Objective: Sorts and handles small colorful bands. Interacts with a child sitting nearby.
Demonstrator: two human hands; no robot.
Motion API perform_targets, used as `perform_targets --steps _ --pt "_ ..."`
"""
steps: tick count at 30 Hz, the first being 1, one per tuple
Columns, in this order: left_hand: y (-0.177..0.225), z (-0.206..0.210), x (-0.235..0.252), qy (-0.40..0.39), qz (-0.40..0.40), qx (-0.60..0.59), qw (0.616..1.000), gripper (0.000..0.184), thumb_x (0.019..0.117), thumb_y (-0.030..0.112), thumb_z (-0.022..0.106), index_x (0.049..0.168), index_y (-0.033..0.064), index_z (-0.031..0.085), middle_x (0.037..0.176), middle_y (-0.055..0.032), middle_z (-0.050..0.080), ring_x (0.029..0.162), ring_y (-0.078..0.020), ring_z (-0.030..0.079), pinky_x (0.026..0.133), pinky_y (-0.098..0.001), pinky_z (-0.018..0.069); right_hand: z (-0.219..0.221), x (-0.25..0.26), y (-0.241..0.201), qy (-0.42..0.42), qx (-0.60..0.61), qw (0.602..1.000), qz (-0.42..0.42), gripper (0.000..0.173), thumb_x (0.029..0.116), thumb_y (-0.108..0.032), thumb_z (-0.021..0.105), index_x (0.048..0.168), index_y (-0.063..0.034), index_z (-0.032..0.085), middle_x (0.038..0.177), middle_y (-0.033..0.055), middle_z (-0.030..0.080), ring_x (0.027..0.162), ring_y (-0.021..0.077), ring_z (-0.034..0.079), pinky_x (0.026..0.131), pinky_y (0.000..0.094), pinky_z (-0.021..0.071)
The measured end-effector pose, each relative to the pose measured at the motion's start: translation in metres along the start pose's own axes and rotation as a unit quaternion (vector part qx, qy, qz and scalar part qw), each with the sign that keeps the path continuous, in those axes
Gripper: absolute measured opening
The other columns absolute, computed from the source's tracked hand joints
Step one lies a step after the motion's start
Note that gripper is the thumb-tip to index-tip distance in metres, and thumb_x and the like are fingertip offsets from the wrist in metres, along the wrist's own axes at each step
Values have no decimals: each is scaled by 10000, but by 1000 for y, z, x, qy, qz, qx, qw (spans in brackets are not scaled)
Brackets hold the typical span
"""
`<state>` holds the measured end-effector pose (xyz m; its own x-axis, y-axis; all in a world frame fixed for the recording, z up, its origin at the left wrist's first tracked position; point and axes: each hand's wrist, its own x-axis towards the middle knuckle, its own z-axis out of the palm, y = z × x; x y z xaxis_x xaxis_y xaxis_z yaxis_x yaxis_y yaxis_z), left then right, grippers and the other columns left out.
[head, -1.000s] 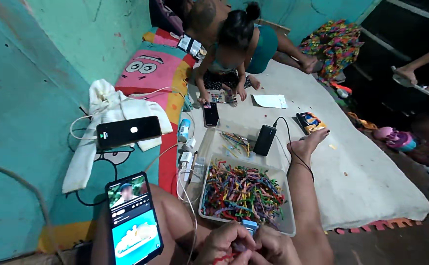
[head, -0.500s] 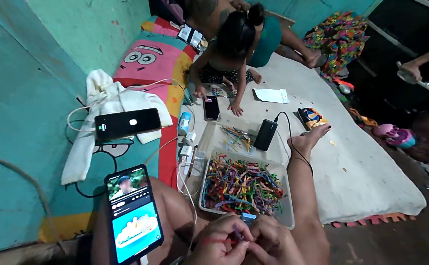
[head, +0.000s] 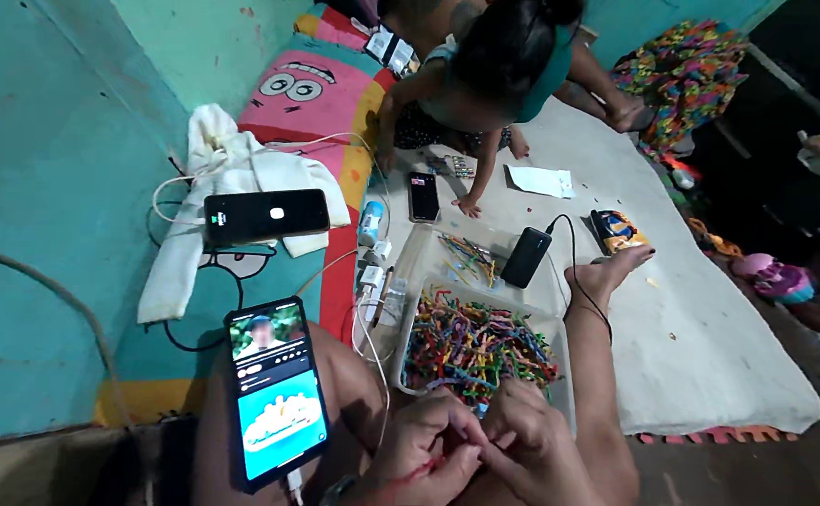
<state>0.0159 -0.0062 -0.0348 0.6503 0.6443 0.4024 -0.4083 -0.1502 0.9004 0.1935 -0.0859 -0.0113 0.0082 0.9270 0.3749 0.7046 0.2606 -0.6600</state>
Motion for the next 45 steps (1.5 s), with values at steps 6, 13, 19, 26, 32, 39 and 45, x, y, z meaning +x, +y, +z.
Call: perform_targets --steps 6,13,19,26,32,39,45 --pt "-1 -3 2 10 29 -2 1000 70 992 125 638 1003 56 639 981 8 636 932 23 602 825 -121 510 -13 -6 -1 -74 -43 996 -19 277 1058 -332 509 1031 -191 746 1079 -44 742 1094 118 640 1006 391 444" --pt "-8 -1 -2 -3 -23 -34 999 68 978 80 630 1045 77 641 984 55 639 896 55 592 795 -113 509 5 -18 3 -8 33 999 21 280 983 -414 646 863 -167 700 833 -42 681 876 53 634 934 289 476" --pt "4 8 2 -12 -111 -68 991 100 992 67 604 1068 91 665 1010 83 689 913 32 641 816 -169 553 16 -26 6 7 110 993 45 228 913 -263 731 817 -70 659 805 28 614 811 55 597 761 185 506" --pt "34 12 27 -80 -148 69 983 176 1039 81 533 1050 0 689 968 37 683 790 77 601 711 -110 524 13 -33 15 9 185 982 26 296 984 -292 676 1070 -10 641 1002 100 647 962 79 631 860 194 536" --pt "39 21 80 -218 -90 141 961 185 1022 77 578 1011 -59 702 969 -66 711 876 4 650 814 -179 546 -17 -28 13 35 176 982 56 266 997 -118 575 992 89 742 1076 221 724 1043 299 692 962 458 527" --pt "36 50 115 -293 -49 173 939 180 1013 93 603 1047 -57 697 1031 -99 706 975 -45 654 914 -231 536 -52 -36 23 148 194 967 71 313 979 -154 590 939 113 748 983 214 731 937 189 699 877 331 562" --pt "28 62 117 -322 -80 193 923 184 997 98 600 1029 -62 684 948 -121 689 854 -95 649 797 -262 538 -54 -47 29 204 190 956 89 193 854 -88 719 818 100 739 852 152 725 854 97 681 806 243 549"
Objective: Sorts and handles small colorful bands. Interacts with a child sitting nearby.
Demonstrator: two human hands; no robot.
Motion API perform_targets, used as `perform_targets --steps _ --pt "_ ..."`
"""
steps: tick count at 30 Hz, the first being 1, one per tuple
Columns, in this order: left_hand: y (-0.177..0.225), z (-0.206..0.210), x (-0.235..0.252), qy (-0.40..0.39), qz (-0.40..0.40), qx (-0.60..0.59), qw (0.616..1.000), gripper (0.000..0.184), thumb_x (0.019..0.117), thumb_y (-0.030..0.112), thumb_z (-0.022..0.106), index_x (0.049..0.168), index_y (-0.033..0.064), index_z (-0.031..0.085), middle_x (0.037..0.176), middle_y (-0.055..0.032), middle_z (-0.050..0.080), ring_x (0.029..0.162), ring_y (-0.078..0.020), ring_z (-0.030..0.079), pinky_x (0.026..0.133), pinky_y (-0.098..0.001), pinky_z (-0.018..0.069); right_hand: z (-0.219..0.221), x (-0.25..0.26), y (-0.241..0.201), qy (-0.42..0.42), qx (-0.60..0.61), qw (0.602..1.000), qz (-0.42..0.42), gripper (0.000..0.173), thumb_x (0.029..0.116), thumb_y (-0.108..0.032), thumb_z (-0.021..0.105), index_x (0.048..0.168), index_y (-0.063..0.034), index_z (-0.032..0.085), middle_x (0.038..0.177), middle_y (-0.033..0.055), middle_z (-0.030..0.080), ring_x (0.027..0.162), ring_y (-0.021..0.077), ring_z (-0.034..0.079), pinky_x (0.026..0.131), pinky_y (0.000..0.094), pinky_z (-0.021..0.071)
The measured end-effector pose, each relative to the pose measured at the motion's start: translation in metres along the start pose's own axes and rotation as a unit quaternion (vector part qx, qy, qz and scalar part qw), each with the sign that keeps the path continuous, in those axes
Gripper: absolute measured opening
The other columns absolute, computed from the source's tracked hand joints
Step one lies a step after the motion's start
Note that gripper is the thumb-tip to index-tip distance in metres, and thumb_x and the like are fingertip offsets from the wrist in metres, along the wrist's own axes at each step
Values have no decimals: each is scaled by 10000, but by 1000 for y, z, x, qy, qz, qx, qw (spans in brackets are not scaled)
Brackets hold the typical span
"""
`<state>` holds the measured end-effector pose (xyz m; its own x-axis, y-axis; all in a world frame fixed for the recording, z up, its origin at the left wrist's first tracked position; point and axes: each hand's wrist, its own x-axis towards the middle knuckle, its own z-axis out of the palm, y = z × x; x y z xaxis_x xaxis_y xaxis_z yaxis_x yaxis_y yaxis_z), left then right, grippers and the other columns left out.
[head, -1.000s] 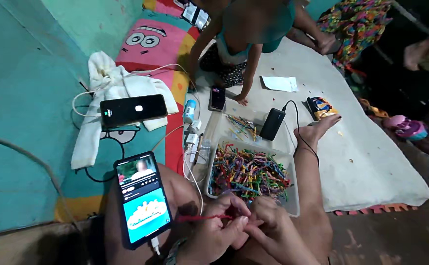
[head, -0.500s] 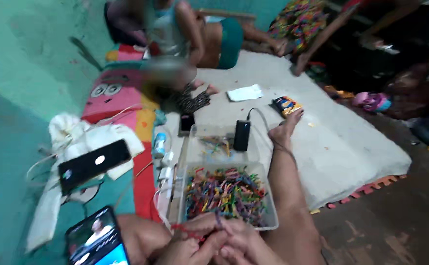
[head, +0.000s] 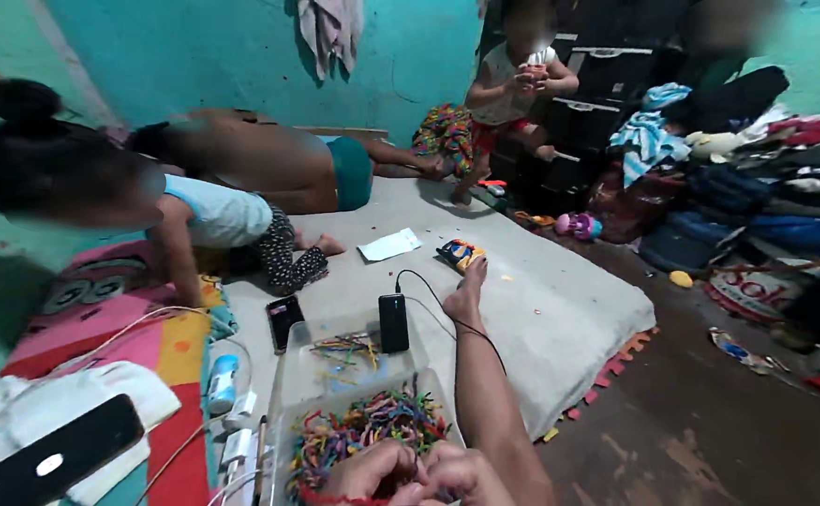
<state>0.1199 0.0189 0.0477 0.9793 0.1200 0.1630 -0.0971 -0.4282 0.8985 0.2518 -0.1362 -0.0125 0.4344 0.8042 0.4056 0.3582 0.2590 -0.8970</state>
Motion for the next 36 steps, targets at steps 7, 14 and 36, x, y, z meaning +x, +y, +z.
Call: perform_targets --steps 7,14,36 --pt "-11 6 2 9 -32 -132 991 125 1015 50 549 1069 10 655 974 32 655 818 28 606 749 -178 529 12 6 3 13 180 966 186 185 762 119 724 856 5 611 770 -13 643 711 6 622 697 204 547" --pt "-36 -55 71 24 -140 132 981 270 1069 225 485 1152 13 630 850 -68 616 697 -143 585 657 -347 510 -36 4 21 68 7 981 184 209 950 -124 670 1102 13 629 978 50 672 836 72 651 779 271 566" --pt "-119 -122 74 -156 -233 402 871 476 998 275 675 1384 13 580 1400 -325 508 1258 -507 537 1032 -664 431 -306 16 -29 337 -177 910 166 692 947 -241 713 1510 -71 348 1334 80 579 1132 97 610 971 327 538"
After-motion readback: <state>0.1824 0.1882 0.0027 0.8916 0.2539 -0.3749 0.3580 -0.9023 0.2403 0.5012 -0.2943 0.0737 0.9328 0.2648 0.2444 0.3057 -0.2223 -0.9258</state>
